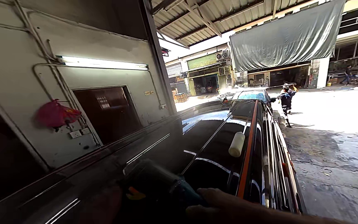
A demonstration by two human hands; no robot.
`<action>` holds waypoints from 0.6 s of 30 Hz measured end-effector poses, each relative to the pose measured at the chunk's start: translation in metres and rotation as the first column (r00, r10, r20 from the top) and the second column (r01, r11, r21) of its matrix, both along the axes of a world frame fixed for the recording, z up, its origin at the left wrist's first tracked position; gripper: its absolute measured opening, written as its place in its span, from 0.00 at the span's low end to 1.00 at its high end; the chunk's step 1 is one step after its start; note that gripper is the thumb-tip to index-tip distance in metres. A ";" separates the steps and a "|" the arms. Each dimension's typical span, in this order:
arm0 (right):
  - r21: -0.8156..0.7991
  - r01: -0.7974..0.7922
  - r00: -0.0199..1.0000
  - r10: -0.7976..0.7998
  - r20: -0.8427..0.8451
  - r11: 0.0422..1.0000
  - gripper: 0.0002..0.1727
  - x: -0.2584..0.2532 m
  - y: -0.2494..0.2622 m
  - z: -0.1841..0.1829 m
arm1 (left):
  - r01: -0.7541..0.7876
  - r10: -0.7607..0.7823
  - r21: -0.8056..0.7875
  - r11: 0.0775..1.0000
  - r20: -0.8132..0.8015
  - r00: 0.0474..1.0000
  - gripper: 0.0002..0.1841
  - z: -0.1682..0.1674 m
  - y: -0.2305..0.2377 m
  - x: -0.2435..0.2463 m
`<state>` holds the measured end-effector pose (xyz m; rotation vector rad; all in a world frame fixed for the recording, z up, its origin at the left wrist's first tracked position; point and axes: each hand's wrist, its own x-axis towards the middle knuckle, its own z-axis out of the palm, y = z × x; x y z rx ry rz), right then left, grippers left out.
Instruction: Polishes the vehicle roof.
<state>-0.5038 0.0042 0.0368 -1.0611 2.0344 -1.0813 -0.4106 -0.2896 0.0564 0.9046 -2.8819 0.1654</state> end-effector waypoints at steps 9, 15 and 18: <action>-0.026 0.039 0.993 -0.036 0.116 0.999 0.29 -0.029 0.008 -0.009 | -0.017 0.017 -0.002 1.000 0.032 0.999 0.14 -0.001 0.010 -0.047; -0.036 0.010 0.998 -0.008 0.063 0.999 0.26 -0.010 0.014 -0.010 | -0.088 0.086 0.023 0.996 0.085 0.993 0.14 0.007 0.024 -0.020; -0.024 -0.052 0.998 0.053 0.040 0.998 0.23 0.007 0.014 -0.008 | -0.139 0.136 0.013 0.990 0.108 0.985 0.15 0.006 0.025 0.006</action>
